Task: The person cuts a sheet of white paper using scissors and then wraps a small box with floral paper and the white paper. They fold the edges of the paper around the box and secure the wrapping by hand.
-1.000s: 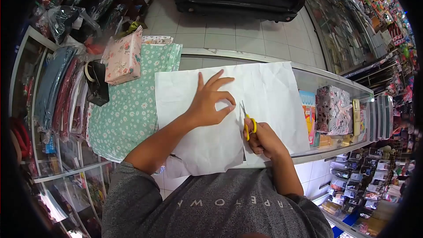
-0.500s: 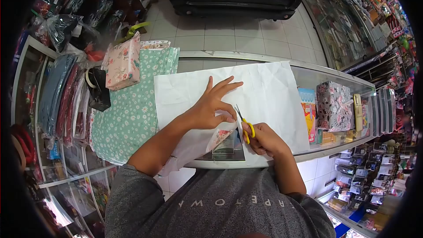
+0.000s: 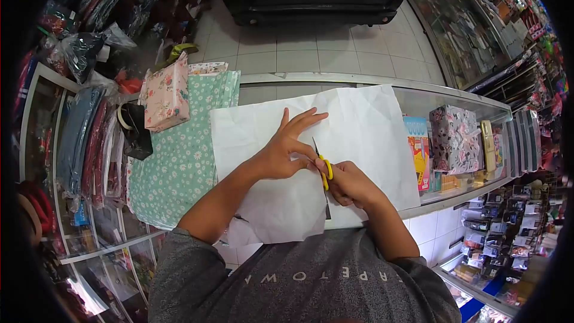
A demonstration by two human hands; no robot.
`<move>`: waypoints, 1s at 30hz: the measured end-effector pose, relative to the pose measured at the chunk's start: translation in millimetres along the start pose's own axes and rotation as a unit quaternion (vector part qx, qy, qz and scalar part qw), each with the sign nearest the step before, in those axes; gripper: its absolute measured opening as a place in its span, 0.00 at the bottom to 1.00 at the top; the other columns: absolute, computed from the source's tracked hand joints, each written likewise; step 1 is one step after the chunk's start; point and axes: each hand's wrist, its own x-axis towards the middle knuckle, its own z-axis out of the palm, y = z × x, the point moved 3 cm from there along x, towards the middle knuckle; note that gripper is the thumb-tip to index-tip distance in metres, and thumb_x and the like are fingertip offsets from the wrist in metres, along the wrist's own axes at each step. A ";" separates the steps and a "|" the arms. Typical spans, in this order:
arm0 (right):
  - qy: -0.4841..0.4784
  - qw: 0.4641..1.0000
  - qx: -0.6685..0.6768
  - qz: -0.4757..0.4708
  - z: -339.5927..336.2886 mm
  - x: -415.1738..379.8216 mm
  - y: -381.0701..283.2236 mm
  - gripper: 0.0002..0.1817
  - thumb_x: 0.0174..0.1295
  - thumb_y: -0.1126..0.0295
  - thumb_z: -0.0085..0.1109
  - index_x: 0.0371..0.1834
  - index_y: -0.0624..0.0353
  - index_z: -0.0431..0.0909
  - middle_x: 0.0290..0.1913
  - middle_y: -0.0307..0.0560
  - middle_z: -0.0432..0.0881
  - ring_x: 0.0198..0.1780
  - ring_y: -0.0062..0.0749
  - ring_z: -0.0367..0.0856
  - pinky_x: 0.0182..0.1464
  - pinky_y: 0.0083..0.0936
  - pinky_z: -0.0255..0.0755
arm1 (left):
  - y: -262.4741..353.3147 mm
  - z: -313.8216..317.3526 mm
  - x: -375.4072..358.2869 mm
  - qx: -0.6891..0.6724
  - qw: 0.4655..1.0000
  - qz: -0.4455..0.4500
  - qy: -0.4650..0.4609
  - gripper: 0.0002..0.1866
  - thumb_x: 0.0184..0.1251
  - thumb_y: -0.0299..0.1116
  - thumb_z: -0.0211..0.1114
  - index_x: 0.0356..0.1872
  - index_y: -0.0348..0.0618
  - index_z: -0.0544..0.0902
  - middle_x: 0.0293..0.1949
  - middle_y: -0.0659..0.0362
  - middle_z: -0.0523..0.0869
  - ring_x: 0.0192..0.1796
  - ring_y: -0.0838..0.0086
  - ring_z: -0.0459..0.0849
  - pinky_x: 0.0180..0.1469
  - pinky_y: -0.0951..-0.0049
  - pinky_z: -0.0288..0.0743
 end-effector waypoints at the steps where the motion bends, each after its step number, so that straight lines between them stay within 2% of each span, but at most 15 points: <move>1: 0.005 1.000 0.000 -0.002 1.0 -0.2 -1.8 0.34 0.71 0.36 0.59 0.22 0.57 0.73 0.10 0.32 0.60 0.08 0.18 0.55 0.13 0.22 0.47 | -0.7 0.1 0.0 0.001 1.000 0.001 -0.001 0.13 0.50 0.24 0.76 0.31 0.62 0.93 0.80 0.58 0.66 0.86 0.56 0.49 0.79 0.27 0.19; 7: 0.020 1.000 -0.001 -0.016 2.8 5.3 4.7 0.34 0.71 0.36 0.59 0.20 0.56 0.72 0.10 0.32 0.60 0.09 0.19 0.56 0.13 0.24 0.48 | -2.7 1.8 -0.8 0.001 1.000 0.004 0.007 0.13 0.51 0.24 0.76 0.32 0.62 0.93 0.80 0.59 0.66 0.85 0.56 0.50 0.79 0.28 0.19; 15: 0.027 0.999 0.005 -0.025 5.2 4.1 4.6 0.34 0.72 0.38 0.59 0.18 0.55 0.71 0.11 0.33 0.62 0.09 0.19 0.56 0.14 0.24 0.49 | -2.9 2.5 -1.0 0.013 1.000 0.000 -0.002 0.07 0.54 0.28 0.76 0.29 0.59 0.93 0.80 0.57 0.67 0.85 0.54 0.51 0.78 0.28 0.20; 18: 0.021 0.999 0.011 -0.023 2.1 4.0 6.6 0.33 0.72 0.39 0.60 0.19 0.54 0.71 0.11 0.32 0.62 0.10 0.18 0.56 0.15 0.24 0.48 | -0.3 1.9 -0.7 0.016 1.000 0.001 -0.001 0.10 0.52 0.26 0.76 0.31 0.60 0.93 0.79 0.58 0.67 0.85 0.56 0.52 0.79 0.28 0.20; 21: 0.018 0.999 -0.004 -0.035 1.2 2.1 6.8 0.31 0.72 0.41 0.62 0.19 0.53 0.72 0.11 0.31 0.62 0.11 0.17 0.56 0.15 0.23 0.47 | -0.7 2.3 -0.7 0.011 1.000 0.003 0.006 0.10 0.52 0.25 0.76 0.30 0.60 0.93 0.79 0.58 0.67 0.85 0.56 0.52 0.79 0.27 0.20; 23: 0.020 0.999 0.025 -0.038 2.0 1.1 6.9 0.30 0.68 0.41 0.68 0.19 0.52 0.71 0.11 0.30 0.62 0.11 0.15 0.54 0.15 0.21 0.45 | -3.1 3.1 -1.2 0.012 1.000 0.003 0.002 0.08 0.53 0.27 0.76 0.30 0.60 0.93 0.80 0.57 0.67 0.85 0.55 0.52 0.79 0.28 0.19; 25: 0.022 0.999 0.024 -0.033 2.2 0.5 6.8 0.29 0.69 0.43 0.68 0.19 0.51 0.72 0.12 0.30 0.62 0.11 0.16 0.54 0.15 0.22 0.45 | -3.1 2.6 -0.9 0.015 1.000 0.004 -0.001 0.06 0.53 0.29 0.77 0.30 0.59 0.93 0.80 0.57 0.67 0.85 0.54 0.51 0.78 0.28 0.18; 26: 0.024 0.999 0.024 -0.027 2.4 0.2 6.9 0.28 0.70 0.45 0.67 0.19 0.51 0.72 0.12 0.30 0.63 0.11 0.16 0.54 0.15 0.22 0.46 | -2.2 2.2 -0.7 0.016 1.000 0.002 -0.001 0.09 0.52 0.27 0.76 0.30 0.60 0.93 0.80 0.58 0.67 0.85 0.55 0.51 0.79 0.28 0.19; 30: 0.040 0.998 0.023 -0.040 3.6 -0.7 5.3 0.30 0.66 0.41 0.70 0.18 0.51 0.71 0.11 0.29 0.62 0.11 0.15 0.54 0.15 0.21 0.44 | -1.1 1.6 -0.4 0.014 1.000 -0.002 0.003 0.11 0.50 0.25 0.76 0.30 0.61 0.93 0.80 0.59 0.67 0.85 0.57 0.51 0.79 0.28 0.20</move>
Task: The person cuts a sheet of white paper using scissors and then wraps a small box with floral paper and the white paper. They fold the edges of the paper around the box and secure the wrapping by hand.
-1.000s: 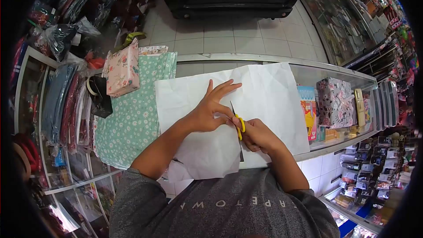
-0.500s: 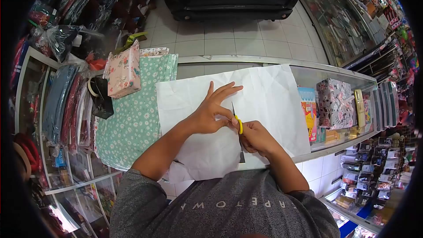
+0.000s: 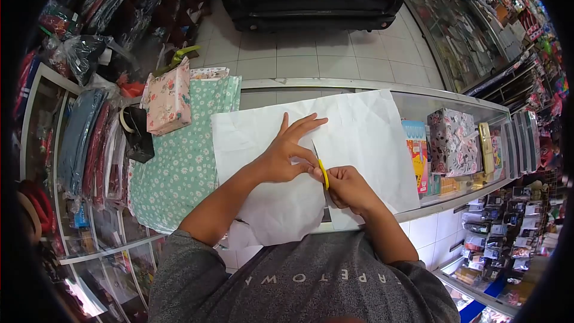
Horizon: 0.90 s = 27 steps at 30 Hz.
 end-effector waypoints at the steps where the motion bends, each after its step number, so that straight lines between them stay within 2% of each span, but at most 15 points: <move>1: -0.001 1.000 0.000 0.010 -0.2 1.2 0.7 0.30 0.66 0.41 0.70 0.18 0.50 0.71 0.11 0.29 0.62 0.11 0.15 0.54 0.15 0.21 0.45 | -0.3 0.1 -0.2 0.001 1.000 0.000 0.000 0.11 0.50 0.25 0.76 0.30 0.61 0.93 0.80 0.59 0.67 0.85 0.57 0.51 0.79 0.28 0.20; 7: -0.001 1.000 0.003 0.022 -0.8 1.7 -1.9 0.31 0.65 0.40 0.70 0.18 0.51 0.72 0.10 0.30 0.61 0.09 0.17 0.53 0.15 0.22 0.44 | -0.3 0.8 -0.7 -0.010 1.000 0.007 0.003 0.11 0.51 0.26 0.77 0.31 0.61 0.93 0.80 0.59 0.66 0.85 0.57 0.52 0.79 0.28 0.20; 9: -0.002 1.000 0.002 0.017 -1.0 1.3 -3.6 0.31 0.66 0.39 0.69 0.18 0.52 0.72 0.10 0.30 0.61 0.09 0.17 0.53 0.14 0.22 0.44 | -3.3 2.1 -1.2 -0.009 1.000 0.006 -0.003 0.06 0.55 0.33 0.79 0.31 0.62 0.94 0.80 0.57 0.67 0.85 0.56 0.51 0.79 0.30 0.19; 14: -0.003 0.999 0.003 0.037 -2.4 0.5 -6.0 0.30 0.70 0.39 0.63 0.22 0.53 0.74 0.11 0.29 0.59 0.10 0.17 0.52 0.16 0.23 0.44 | -1.9 1.6 -0.9 -0.016 1.000 0.002 -0.008 0.08 0.52 0.31 0.80 0.31 0.62 0.94 0.80 0.57 0.66 0.86 0.56 0.51 0.79 0.30 0.19; 18: -0.009 1.000 0.006 0.025 -3.5 6.4 -3.3 0.31 0.70 0.38 0.62 0.22 0.54 0.74 0.12 0.29 0.58 0.11 0.17 0.52 0.16 0.22 0.45 | -0.7 1.3 -1.4 -0.021 1.000 0.017 0.000 0.10 0.51 0.29 0.79 0.32 0.63 0.93 0.80 0.59 0.66 0.85 0.57 0.52 0.78 0.26 0.20; 27: 0.018 0.998 -0.040 0.034 1.1 6.8 -13.3 0.32 0.71 0.37 0.60 0.21 0.53 0.73 0.13 0.29 0.59 0.13 0.16 0.52 0.17 0.23 0.44 | -2.6 1.5 -2.0 -0.041 0.999 0.018 0.008 0.10 0.50 0.29 0.80 0.33 0.61 0.93 0.80 0.58 0.66 0.85 0.57 0.52 0.78 0.26 0.20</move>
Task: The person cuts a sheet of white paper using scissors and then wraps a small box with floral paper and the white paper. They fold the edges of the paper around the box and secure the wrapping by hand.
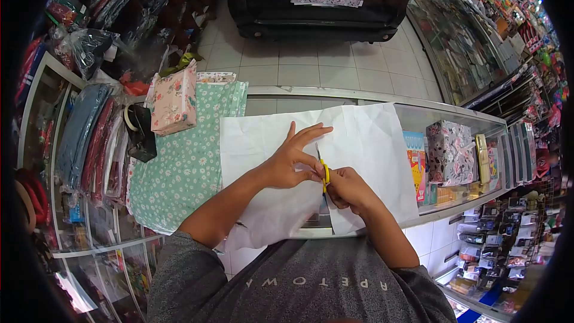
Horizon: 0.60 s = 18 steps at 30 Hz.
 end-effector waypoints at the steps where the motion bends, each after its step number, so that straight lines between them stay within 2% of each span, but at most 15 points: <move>1: -0.005 1.000 0.000 -0.005 -0.8 1.1 0.5 0.32 0.71 0.37 0.60 0.21 0.53 0.73 0.13 0.29 0.60 0.13 0.16 0.52 0.17 0.23 0.43 | -1.4 0.2 0.0 -0.001 1.000 0.001 0.001 0.10 0.50 0.29 0.80 0.33 0.61 0.93 0.80 0.58 0.66 0.85 0.57 0.52 0.78 0.26 0.20; 9: -0.013 0.999 0.027 -0.030 -1.5 6.8 6.7 0.31 0.72 0.38 0.60 0.20 0.52 0.71 0.13 0.31 0.61 0.13 0.17 0.53 0.17 0.23 0.44 | -2.8 1.1 -0.3 -0.003 1.000 -0.004 -0.008 0.11 0.51 0.33 0.82 0.36 0.60 0.94 0.80 0.58 0.66 0.85 0.59 0.53 0.78 0.26 0.20; 13: -0.021 0.998 0.051 -0.032 -3.3 10.7 10.8 0.31 0.72 0.39 0.61 0.19 0.52 0.70 0.13 0.31 0.62 0.13 0.17 0.54 0.17 0.23 0.45 | -6.3 2.7 -0.3 -0.001 1.000 -0.006 -0.011 0.07 0.52 0.34 0.81 0.32 0.59 0.93 0.81 0.56 0.65 0.86 0.56 0.51 0.78 0.28 0.18; 18: -0.033 0.997 0.054 -0.047 -3.7 8.5 11.1 0.30 0.72 0.41 0.62 0.20 0.51 0.71 0.13 0.29 0.61 0.14 0.16 0.53 0.18 0.22 0.45 | -5.7 3.8 0.2 0.008 1.000 0.000 -0.014 0.06 0.52 0.37 0.82 0.32 0.61 0.94 0.81 0.56 0.65 0.85 0.57 0.52 0.78 0.28 0.19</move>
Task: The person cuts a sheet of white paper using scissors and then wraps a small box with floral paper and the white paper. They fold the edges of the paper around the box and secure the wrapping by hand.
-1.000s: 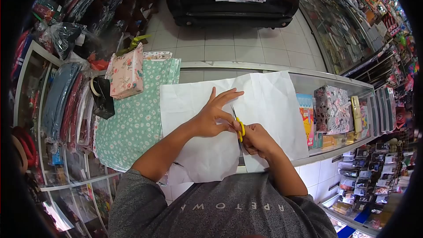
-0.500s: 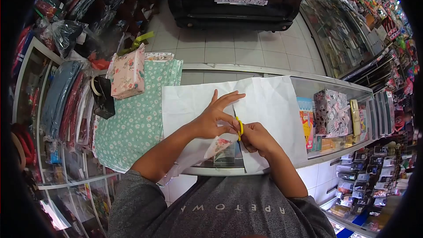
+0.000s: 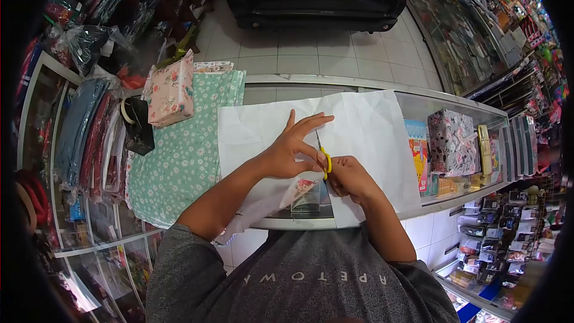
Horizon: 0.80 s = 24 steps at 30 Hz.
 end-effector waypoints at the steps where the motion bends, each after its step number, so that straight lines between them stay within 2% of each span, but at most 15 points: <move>1: 0.000 1.000 0.000 0.000 -0.5 0.1 1.0 0.30 0.72 0.41 0.62 0.20 0.51 0.71 0.13 0.29 0.61 0.14 0.16 0.53 0.18 0.22 0.45 | 1.0 -0.3 0.1 0.000 1.000 0.000 0.000 0.06 0.52 0.37 0.82 0.32 0.61 0.94 0.81 0.56 0.65 0.85 0.57 0.52 0.78 0.28 0.19; 7: -0.002 1.000 -0.021 -0.008 -3.9 -2.0 0.3 0.28 0.73 0.44 0.62 0.20 0.50 0.71 0.13 0.28 0.61 0.14 0.15 0.52 0.18 0.22 0.43 | 6.3 -2.8 -0.5 0.004 1.000 0.006 0.007 0.08 0.53 0.36 0.82 0.35 0.62 0.95 0.80 0.59 0.65 0.85 0.60 0.54 0.78 0.26 0.20; 11: 0.002 1.000 -0.022 0.004 -4.8 -1.3 2.0 0.27 0.72 0.45 0.65 0.20 0.50 0.72 0.13 0.27 0.60 0.13 0.15 0.52 0.18 0.22 0.43 | 4.0 -3.3 -0.8 -0.011 1.000 -0.002 0.005 0.07 0.52 0.36 0.82 0.33 0.62 0.95 0.81 0.57 0.65 0.85 0.59 0.52 0.78 0.29 0.19; 13: 0.043 0.998 -0.031 0.019 -5.4 -2.1 -0.4 0.27 0.69 0.44 0.67 0.21 0.51 0.73 0.12 0.27 0.59 0.12 0.16 0.50 0.17 0.23 0.42 | 4.0 -4.4 -0.9 -0.021 1.000 0.000 0.008 0.07 0.53 0.37 0.82 0.33 0.63 0.95 0.81 0.59 0.65 0.85 0.59 0.53 0.78 0.26 0.20; 14: 0.042 0.998 -0.032 0.020 -4.7 -2.1 -3.3 0.27 0.69 0.44 0.67 0.21 0.51 0.73 0.12 0.27 0.59 0.12 0.16 0.50 0.17 0.23 0.42 | 3.4 -4.1 -0.4 -0.037 0.999 -0.006 0.012 0.06 0.52 0.36 0.82 0.32 0.61 0.94 0.81 0.58 0.65 0.85 0.59 0.52 0.78 0.29 0.18; 16: 0.092 0.994 -0.030 0.052 -6.7 -3.6 -6.8 0.28 0.67 0.41 0.68 0.21 0.51 0.74 0.12 0.26 0.59 0.12 0.16 0.49 0.17 0.23 0.41 | -2.7 -3.9 -1.0 -0.039 0.999 0.000 0.010 0.06 0.51 0.35 0.82 0.32 0.61 0.94 0.81 0.58 0.65 0.85 0.60 0.52 0.78 0.29 0.18; 19: 0.079 0.995 0.028 0.061 -5.2 -2.9 -11.7 0.29 0.66 0.38 0.66 0.21 0.51 0.74 0.12 0.27 0.58 0.12 0.16 0.48 0.17 0.23 0.40 | -4.7 -4.1 0.2 -0.045 0.999 0.012 0.010 0.06 0.51 0.35 0.82 0.31 0.60 0.94 0.81 0.58 0.65 0.85 0.60 0.52 0.79 0.29 0.17; 21: 0.081 0.995 0.026 0.055 -3.9 -3.5 -12.5 0.30 0.66 0.37 0.65 0.21 0.51 0.74 0.12 0.27 0.58 0.12 0.16 0.47 0.17 0.23 0.39 | 1.1 -6.3 0.2 -0.048 0.999 0.004 0.021 0.05 0.52 0.35 0.80 0.30 0.61 0.93 0.81 0.58 0.65 0.85 0.58 0.54 0.78 0.25 0.20; 24: 0.092 0.994 0.023 0.061 -1.4 -6.0 -12.1 0.30 0.66 0.37 0.65 0.22 0.51 0.74 0.12 0.27 0.57 0.12 0.16 0.47 0.17 0.23 0.39 | 4.3 -7.8 1.0 -0.054 0.998 0.000 0.020 0.05 0.52 0.35 0.81 0.30 0.60 0.93 0.81 0.58 0.65 0.84 0.58 0.54 0.78 0.28 0.19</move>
